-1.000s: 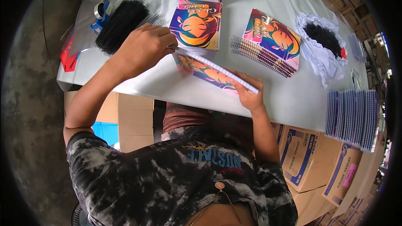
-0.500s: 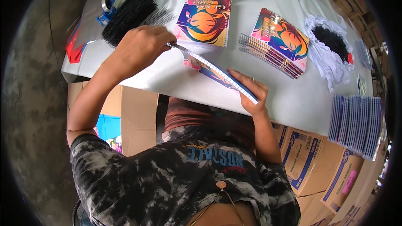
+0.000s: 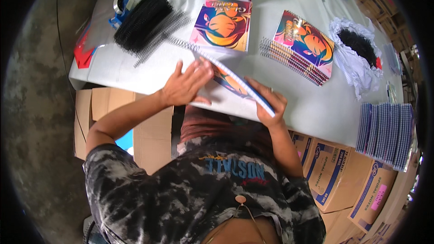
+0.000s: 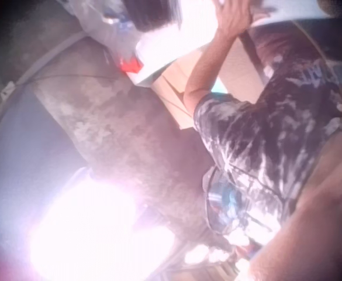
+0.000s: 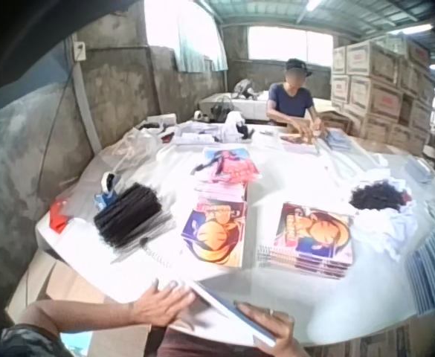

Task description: The person repeatedly picks up spiral-bound notebooks and inserts a black spiral binding into the pre-punched holes along the edge. They handle each notebook one at a time, aligning the binding, and then place the assembled notebook into a growing stack on the table.

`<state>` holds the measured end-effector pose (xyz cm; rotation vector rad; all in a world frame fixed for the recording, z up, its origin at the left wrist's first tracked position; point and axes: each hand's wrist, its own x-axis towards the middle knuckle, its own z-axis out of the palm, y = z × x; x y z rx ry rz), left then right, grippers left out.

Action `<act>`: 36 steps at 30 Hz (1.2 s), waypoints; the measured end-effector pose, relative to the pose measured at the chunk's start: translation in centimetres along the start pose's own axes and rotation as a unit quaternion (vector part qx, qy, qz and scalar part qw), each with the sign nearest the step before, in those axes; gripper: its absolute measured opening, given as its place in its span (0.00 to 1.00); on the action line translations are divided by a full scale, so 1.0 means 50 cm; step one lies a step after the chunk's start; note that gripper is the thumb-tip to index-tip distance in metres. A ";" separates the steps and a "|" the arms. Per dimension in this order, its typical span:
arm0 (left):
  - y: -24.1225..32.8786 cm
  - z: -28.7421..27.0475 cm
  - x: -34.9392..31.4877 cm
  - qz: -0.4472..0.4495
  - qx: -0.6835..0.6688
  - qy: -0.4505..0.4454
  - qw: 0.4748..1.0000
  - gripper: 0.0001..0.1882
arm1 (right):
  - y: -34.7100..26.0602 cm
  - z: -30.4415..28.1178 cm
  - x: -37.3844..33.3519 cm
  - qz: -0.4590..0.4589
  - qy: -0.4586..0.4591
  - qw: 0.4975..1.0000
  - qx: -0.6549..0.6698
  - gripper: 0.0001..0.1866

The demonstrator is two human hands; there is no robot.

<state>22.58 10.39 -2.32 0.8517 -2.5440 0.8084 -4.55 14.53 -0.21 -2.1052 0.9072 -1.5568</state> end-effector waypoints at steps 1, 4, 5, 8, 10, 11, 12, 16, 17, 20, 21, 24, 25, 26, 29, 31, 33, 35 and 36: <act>-0.007 -0.014 0.010 0.076 0.055 0.051 0.994 0.60 | -0.004 0.000 -0.004 0.002 -0.003 1.000 -0.001 0.18; -0.102 -0.005 0.054 -0.130 -0.010 0.316 0.940 0.61 | -0.010 0.016 0.014 -0.065 -0.016 0.997 0.035 0.17; -0.088 -0.006 0.057 -0.176 -0.049 0.274 0.944 0.61 | -0.016 0.019 0.017 -0.077 -0.026 0.995 0.049 0.16; 0.018 0.029 -0.004 -0.102 -0.125 0.181 0.970 0.57 | -0.010 0.024 -0.001 -0.057 -0.012 0.998 0.002 0.13; 0.025 0.021 -0.017 -0.079 -0.094 0.191 0.974 0.52 | -0.016 0.028 -0.005 -0.072 -0.008 0.997 0.019 0.13; 0.012 0.030 -0.011 -0.106 -0.094 0.199 0.970 0.54 | -0.013 0.029 0.002 -0.075 -0.011 0.997 0.023 0.13; 0.008 0.016 0.002 -0.138 -0.097 0.197 0.966 0.55 | -0.020 0.029 0.002 -0.069 -0.017 0.997 0.034 0.14; 0.038 0.067 -0.032 -0.152 -0.158 0.168 0.961 0.57 | -0.016 0.042 0.001 -0.057 -0.006 0.998 0.013 0.15; 0.057 0.037 -0.038 -0.031 -0.117 0.103 0.987 0.57 | -0.008 0.036 -0.002 -0.042 0.006 0.999 -0.002 0.16; -0.101 0.000 -0.004 -0.119 -0.019 0.341 0.932 0.52 | -0.019 0.038 0.013 -0.074 -0.015 0.996 0.039 0.14; -0.109 0.001 0.019 -0.188 -0.081 0.377 0.903 0.53 | -0.025 0.042 0.015 -0.082 -0.024 0.995 0.060 0.14; 0.012 0.034 0.005 -0.217 -0.155 0.253 0.930 0.55 | -0.020 0.053 0.001 -0.066 -0.018 0.998 0.017 0.14; 0.060 0.038 -0.028 -0.101 -0.163 0.166 0.967 0.55 | -0.014 0.052 -0.003 -0.048 -0.002 0.999 0.008 0.14; 0.060 0.003 -0.018 0.041 -0.115 0.153 0.981 0.56 | -0.016 0.046 0.001 -0.051 -0.015 0.999 0.008 0.14; 0.017 -0.018 0.047 -0.023 -0.103 0.332 0.937 0.50 | -0.024 0.046 0.011 -0.072 -0.044 0.996 0.042 0.15; -0.012 -0.017 0.083 -0.127 -0.115 0.353 0.920 0.51 | -0.023 0.055 0.020 -0.109 -0.037 0.993 0.031 0.15; 0.040 -0.019 0.050 -0.077 -0.119 0.288 0.947 0.48 | -0.018 0.060 0.010 -0.075 -0.018 0.997 0.025 0.13; 0.051 -0.025 0.056 -0.050 -0.105 0.284 0.952 0.47 | -0.002 0.056 0.008 -0.061 0.007 0.998 0.018 0.13; 0.036 -0.032 0.073 -0.050 -0.086 0.310 0.946 0.47 | -0.008 0.055 0.015 -0.070 -0.003 0.997 0.012 0.13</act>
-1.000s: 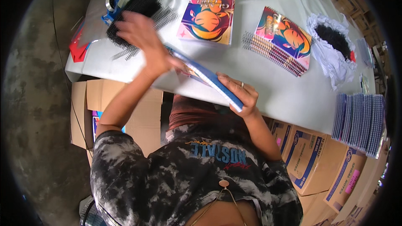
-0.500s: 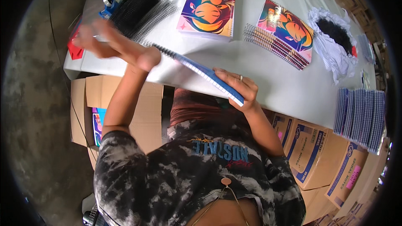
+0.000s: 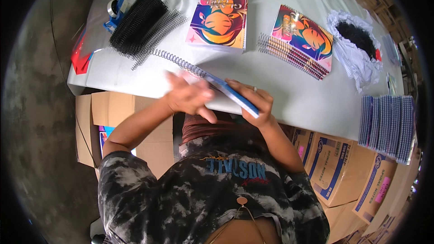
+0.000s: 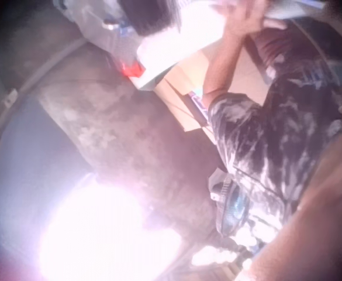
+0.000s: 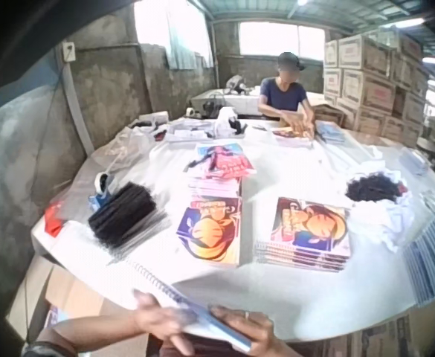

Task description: The person repeatedly picks up spiral-bound notebooks and inserts a black spiral binding into the pre-punched holes along the edge. They handle each notebook one at a time, aligning the binding, and then place the assembled notebook into a growing stack on the table.

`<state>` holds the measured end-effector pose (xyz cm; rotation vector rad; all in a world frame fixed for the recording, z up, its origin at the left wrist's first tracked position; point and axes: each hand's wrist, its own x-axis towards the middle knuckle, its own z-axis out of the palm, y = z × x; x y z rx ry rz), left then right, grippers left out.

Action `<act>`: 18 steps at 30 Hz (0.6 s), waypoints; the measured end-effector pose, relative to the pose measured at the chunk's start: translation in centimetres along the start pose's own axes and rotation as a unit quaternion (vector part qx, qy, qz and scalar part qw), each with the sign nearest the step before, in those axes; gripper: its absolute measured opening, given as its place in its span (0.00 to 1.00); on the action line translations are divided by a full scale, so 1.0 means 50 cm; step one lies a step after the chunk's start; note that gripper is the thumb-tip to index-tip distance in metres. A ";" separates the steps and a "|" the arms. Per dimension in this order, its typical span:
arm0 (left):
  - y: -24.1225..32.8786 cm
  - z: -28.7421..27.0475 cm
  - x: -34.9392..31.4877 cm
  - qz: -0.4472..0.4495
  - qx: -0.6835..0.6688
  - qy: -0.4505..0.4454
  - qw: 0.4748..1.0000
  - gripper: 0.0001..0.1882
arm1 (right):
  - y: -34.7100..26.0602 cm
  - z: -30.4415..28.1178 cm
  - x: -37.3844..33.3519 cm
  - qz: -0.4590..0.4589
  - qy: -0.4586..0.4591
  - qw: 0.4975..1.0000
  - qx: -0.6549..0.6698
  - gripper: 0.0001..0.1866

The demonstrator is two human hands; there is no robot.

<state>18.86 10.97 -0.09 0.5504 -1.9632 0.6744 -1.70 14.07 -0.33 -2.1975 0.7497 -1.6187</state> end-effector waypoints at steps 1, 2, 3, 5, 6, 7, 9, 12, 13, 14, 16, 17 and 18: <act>-0.016 0.025 0.034 -0.072 0.038 0.081 0.993 0.48 | -0.007 -0.001 -0.002 -0.004 -0.013 1.000 0.010 0.13; -0.030 0.042 0.071 -0.141 0.083 0.152 0.975 0.48 | -0.014 -0.002 0.003 -0.008 -0.024 0.999 0.027 0.13; -0.031 0.049 0.060 -0.151 0.069 0.142 0.976 0.50 | -0.012 0.000 0.010 -0.025 -0.033 0.998 0.042 0.13; -0.006 0.048 -0.036 -0.122 -0.012 0.023 0.992 0.54 | -0.014 0.005 0.008 -0.006 -0.011 1.000 0.015 0.14; 0.017 0.033 -0.082 -0.079 -0.086 -0.084 0.990 0.57 | -0.009 0.000 0.003 0.010 -0.002 1.000 0.007 0.14; 0.014 0.033 -0.061 -0.005 -0.124 -0.071 0.990 0.53 | 0.000 -0.004 0.004 0.026 0.010 1.000 -0.008 0.14; 0.009 0.030 -0.026 0.058 -0.150 0.007 0.987 0.48 | -0.007 -0.005 0.011 0.029 -0.021 0.999 -0.007 0.14; -0.066 0.031 0.061 -0.064 -0.125 0.102 0.985 0.47 | 0.001 0.007 0.010 -0.040 -0.031 0.998 0.025 0.15; -0.027 0.030 0.005 -0.129 -0.103 -0.034 0.986 0.48 | 0.004 0.008 0.009 -0.022 -0.019 0.999 0.019 0.15; 0.007 0.031 -0.051 -0.178 -0.060 -0.176 0.966 0.51 | 0.003 0.008 0.009 -0.005 -0.008 1.000 0.014 0.15; 0.044 0.041 -0.054 -0.025 -0.128 -0.064 0.989 0.52 | 0.008 -0.004 0.008 0.000 0.007 1.000 0.028 0.16; 0.029 0.022 -0.035 0.041 -0.095 -0.081 0.991 0.52 | 0.010 -0.005 0.004 -0.014 0.003 1.000 0.011 0.17; -0.009 0.016 -0.012 0.037 -0.078 -0.042 0.995 0.52 | 0.005 -0.002 0.013 -0.003 -0.003 1.000 0.020 0.16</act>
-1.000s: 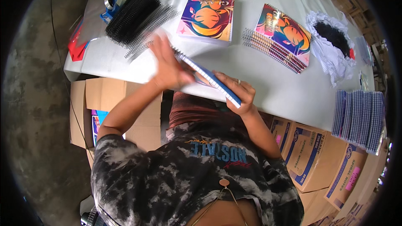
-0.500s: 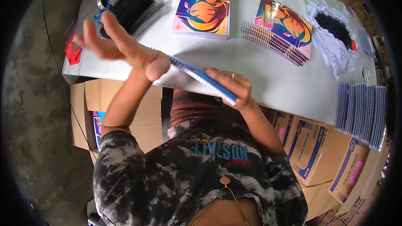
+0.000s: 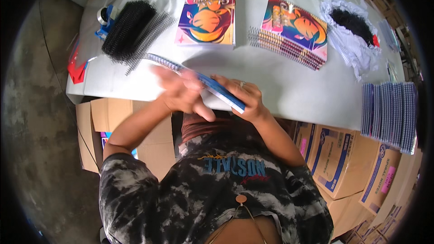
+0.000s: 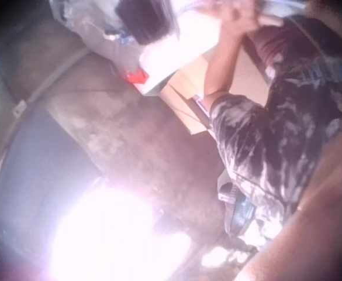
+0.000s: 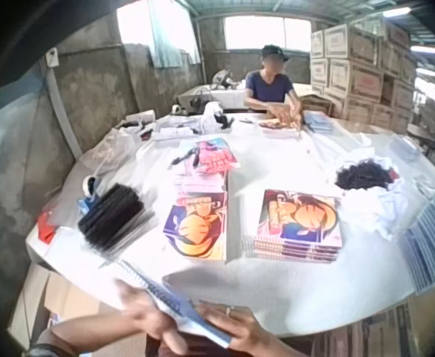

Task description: The person repeatedly picks up spiral-bound notebooks and inserts a black spiral binding into the pre-punched holes along the edge. They handle each notebook one at a time, aligning the binding, and then place the assembled notebook into a growing stack on the table.

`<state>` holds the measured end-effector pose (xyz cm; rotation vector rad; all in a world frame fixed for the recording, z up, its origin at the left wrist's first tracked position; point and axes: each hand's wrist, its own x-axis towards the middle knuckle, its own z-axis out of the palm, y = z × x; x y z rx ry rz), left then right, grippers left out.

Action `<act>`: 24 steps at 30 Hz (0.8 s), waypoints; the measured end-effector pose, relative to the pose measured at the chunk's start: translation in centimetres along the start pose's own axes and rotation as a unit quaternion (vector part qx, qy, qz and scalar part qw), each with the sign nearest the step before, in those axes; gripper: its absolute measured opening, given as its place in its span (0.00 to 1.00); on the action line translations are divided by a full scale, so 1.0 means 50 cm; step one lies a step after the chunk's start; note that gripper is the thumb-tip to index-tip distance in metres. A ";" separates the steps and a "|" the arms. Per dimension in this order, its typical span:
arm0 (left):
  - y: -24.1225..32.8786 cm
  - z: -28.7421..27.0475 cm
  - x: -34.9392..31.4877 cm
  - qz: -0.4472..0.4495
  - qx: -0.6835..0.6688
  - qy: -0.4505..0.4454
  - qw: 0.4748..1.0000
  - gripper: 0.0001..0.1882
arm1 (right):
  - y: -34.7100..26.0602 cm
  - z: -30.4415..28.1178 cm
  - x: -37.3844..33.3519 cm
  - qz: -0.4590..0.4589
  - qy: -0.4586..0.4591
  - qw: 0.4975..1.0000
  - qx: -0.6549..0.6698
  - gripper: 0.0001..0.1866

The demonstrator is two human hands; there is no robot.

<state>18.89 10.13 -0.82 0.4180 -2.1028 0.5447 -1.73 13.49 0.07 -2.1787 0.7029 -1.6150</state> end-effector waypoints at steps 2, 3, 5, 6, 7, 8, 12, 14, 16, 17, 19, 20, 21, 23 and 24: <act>-0.077 -0.025 0.043 -0.008 0.032 0.079 0.996 0.53 | -0.023 0.014 -0.005 0.022 -0.002 1.000 0.009 0.17; -0.045 -0.021 0.051 -0.043 0.038 0.022 0.998 0.54 | -0.015 0.022 0.001 0.009 0.004 1.000 0.007 0.19; 0.017 0.008 0.052 -0.113 0.036 -0.079 0.990 0.56 | -0.001 0.016 -0.002 0.002 0.012 1.000 -0.007 0.20; 0.041 0.020 0.047 -0.022 -0.002 -0.090 0.996 0.57 | 0.002 0.013 -0.007 0.008 0.016 1.000 -0.007 0.20; 0.044 0.014 0.040 0.072 0.003 -0.062 0.995 0.56 | 0.005 0.011 -0.011 0.016 0.020 1.000 -0.006 0.20; 0.021 0.020 0.038 0.051 0.038 0.010 0.998 0.53 | 0.006 0.015 -0.012 0.026 0.029 0.999 0.018 0.21; -0.018 0.059 0.050 -0.120 -0.001 0.138 0.983 0.55 | -0.011 0.029 -0.001 0.039 0.039 0.998 0.029 0.22; 0.023 0.059 -0.027 -0.062 -0.045 -0.006 0.997 0.58 | 0.004 0.026 -0.012 0.061 0.047 0.997 0.026 0.22; 0.041 0.043 -0.037 0.046 -0.032 -0.056 0.997 0.58 | 0.019 0.022 -0.017 0.073 0.071 0.994 0.026 0.22; 0.028 0.029 -0.006 0.128 0.009 -0.030 0.991 0.57 | 0.016 0.014 -0.017 0.059 0.049 0.997 -0.001 0.22; -0.030 0.009 0.070 0.046 0.091 0.058 0.993 0.51 | -0.005 0.016 -0.002 0.070 0.020 0.997 0.009 0.22; -0.054 0.011 0.087 0.007 0.115 0.091 0.989 0.49 | -0.006 0.020 0.002 0.036 0.013 0.999 0.000 0.20; -0.088 0.041 0.084 -0.008 0.114 0.131 0.985 0.48 | -0.001 0.026 0.001 0.055 0.020 0.998 0.020 0.21; -0.032 0.059 0.028 -0.046 0.034 0.064 0.996 0.52 | 0.000 0.036 -0.014 0.097 0.037 0.992 0.066 0.24; 0.009 0.068 -0.012 -0.024 -0.027 0.000 0.999 0.52 | 0.010 0.038 -0.013 0.096 0.050 0.992 0.070 0.25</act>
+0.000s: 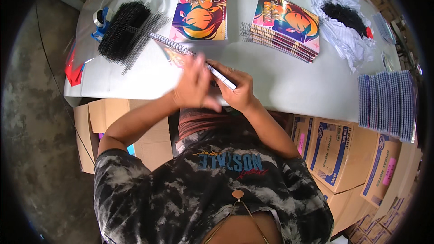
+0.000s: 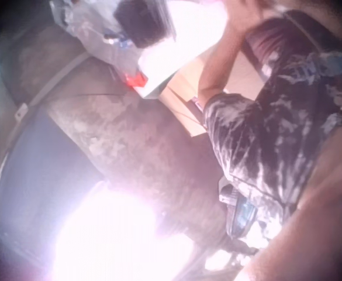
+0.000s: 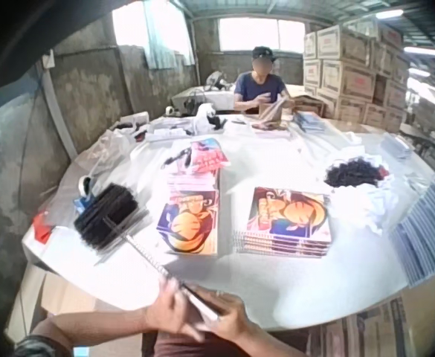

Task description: The person repeatedly picks up spiral-bound notebooks and inserts a black spiral binding into the pre-punched holes along the edge. They handle each notebook one at a time, aligning the binding, and then place the assembled notebook into a growing stack on the table.

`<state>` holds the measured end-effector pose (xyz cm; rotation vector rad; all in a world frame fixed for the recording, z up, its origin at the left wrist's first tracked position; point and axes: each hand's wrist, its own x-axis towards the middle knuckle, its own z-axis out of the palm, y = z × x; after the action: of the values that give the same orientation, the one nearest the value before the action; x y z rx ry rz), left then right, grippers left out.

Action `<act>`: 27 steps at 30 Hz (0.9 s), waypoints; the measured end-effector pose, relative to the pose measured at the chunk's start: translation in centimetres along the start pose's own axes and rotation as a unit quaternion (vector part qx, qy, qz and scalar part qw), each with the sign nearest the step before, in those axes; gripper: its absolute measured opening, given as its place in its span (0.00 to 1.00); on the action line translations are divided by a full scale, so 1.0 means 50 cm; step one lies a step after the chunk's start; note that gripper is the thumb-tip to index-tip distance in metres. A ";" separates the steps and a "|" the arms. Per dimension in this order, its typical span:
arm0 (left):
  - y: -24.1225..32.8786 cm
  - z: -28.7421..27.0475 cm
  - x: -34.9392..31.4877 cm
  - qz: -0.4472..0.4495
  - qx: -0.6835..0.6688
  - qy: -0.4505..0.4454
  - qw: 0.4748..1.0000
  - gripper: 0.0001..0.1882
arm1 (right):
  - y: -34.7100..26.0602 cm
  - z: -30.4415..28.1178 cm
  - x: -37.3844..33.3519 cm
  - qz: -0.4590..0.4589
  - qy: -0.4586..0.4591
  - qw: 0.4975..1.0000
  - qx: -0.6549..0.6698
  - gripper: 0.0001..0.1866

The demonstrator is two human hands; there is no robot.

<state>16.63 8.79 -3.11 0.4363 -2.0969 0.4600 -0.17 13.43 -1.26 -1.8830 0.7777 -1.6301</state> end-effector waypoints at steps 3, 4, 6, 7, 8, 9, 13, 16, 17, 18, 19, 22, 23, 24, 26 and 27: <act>0.014 -0.034 0.022 0.084 0.019 0.009 0.996 0.53 | -0.018 -0.008 0.010 -0.002 -0.038 0.999 -0.017 0.27; -0.005 -0.033 0.038 0.043 0.035 0.054 0.997 0.53 | -0.017 0.000 0.005 0.000 -0.031 1.000 -0.003 0.28; -0.037 -0.027 0.074 -0.032 0.034 0.090 0.995 0.53 | -0.016 0.011 0.002 -0.031 -0.037 0.998 -0.048 0.26; -0.015 -0.014 0.051 -0.058 0.008 0.050 0.997 0.53 | -0.020 0.014 -0.003 -0.017 -0.037 0.998 -0.046 0.25; 0.016 0.009 0.001 -0.081 -0.041 -0.002 0.996 0.53 | -0.013 0.009 -0.001 -0.003 -0.029 0.999 -0.044 0.24; 0.055 0.015 -0.035 -0.049 -0.113 -0.057 0.991 0.53 | -0.008 0.002 0.000 0.015 -0.013 0.999 -0.042 0.23; 0.061 -0.024 0.004 -0.008 0.001 -0.008 1.000 0.46 | -0.025 -0.005 0.002 -0.054 -0.030 0.995 -0.074 0.24; 0.071 -0.009 0.052 -0.087 -0.084 -0.031 0.992 0.47 | -0.037 -0.012 0.010 -0.016 -0.046 0.997 -0.066 0.24; 0.087 0.001 0.011 -0.057 -0.110 -0.049 0.991 0.49 | 0.002 -0.020 -0.011 0.038 -0.058 0.997 -0.028 0.22; 0.097 0.002 0.010 -0.025 -0.138 -0.070 0.988 0.50 | 0.001 -0.024 -0.003 0.002 -0.032 0.999 -0.031 0.22; 0.097 -0.016 0.006 0.029 -0.135 -0.119 0.983 0.46 | -0.002 -0.026 0.005 -0.034 -0.005 0.999 -0.035 0.22; 0.063 -0.007 0.028 -0.015 -0.062 -0.008 0.998 0.41 | -0.010 -0.024 0.016 -0.066 -0.041 0.992 -0.104 0.21; 0.066 -0.019 0.039 -0.071 -0.109 -0.077 0.988 0.43 | -0.017 -0.021 0.018 -0.113 -0.044 0.988 -0.100 0.21; 0.058 -0.023 0.055 -0.120 -0.144 -0.134 0.973 0.46 | -0.014 -0.026 0.009 -0.064 -0.053 0.995 -0.061 0.20; 0.084 0.028 0.041 -0.031 -0.103 -0.080 0.991 0.52 | -0.008 -0.034 -0.003 0.027 -0.032 0.997 -0.071 0.20; 0.114 0.031 0.010 -0.036 -0.152 -0.070 0.985 0.53 | -0.010 -0.041 0.000 0.010 0.003 0.996 -0.086 0.21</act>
<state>12.58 12.93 -4.39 0.3717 -2.2310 0.0654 -2.14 13.74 -0.64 -1.9824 0.9639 -1.6024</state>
